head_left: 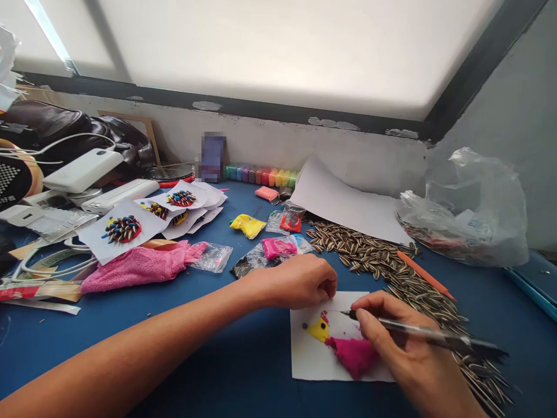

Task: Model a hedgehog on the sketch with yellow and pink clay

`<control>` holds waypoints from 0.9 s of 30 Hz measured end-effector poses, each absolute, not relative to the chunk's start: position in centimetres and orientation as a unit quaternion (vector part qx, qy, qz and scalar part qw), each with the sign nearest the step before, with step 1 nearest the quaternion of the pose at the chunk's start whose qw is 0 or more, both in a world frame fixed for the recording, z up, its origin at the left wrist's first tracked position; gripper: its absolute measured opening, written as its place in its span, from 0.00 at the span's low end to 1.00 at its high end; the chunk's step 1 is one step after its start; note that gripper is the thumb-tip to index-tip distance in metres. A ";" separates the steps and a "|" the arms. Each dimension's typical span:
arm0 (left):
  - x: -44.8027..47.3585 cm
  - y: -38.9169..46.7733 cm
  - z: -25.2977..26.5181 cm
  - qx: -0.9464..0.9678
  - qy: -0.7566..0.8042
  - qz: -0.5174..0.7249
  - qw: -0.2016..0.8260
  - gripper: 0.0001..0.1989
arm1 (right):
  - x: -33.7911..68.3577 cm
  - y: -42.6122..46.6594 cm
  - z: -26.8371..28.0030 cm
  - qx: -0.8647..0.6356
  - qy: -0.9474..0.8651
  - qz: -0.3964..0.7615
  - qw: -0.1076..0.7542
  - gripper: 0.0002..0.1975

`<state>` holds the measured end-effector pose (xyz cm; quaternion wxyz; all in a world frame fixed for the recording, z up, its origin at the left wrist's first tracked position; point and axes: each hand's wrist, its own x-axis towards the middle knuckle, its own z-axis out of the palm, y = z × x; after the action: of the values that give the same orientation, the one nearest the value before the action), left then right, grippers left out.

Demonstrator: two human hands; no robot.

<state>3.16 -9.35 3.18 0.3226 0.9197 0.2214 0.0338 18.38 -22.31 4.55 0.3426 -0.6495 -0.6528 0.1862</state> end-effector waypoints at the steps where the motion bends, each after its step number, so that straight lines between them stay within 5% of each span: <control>1: 3.2 -9.4 3.2 0.922 0.223 0.029 0.316 0.10 | 18.2 -22.2 4.3 -0.646 -0.657 0.185 0.341 0.12; 27: 3.3 -9.5 3.6 0.930 0.218 -0.005 0.297 0.08 | 18.3 -21.9 1.7 -0.636 -0.684 0.180 0.308 0.15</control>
<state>3.25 -9.47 3.62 0.2971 0.9297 0.2177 -0.0053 18.33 -21.87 1.67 0.3081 -0.6359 -0.6842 0.1803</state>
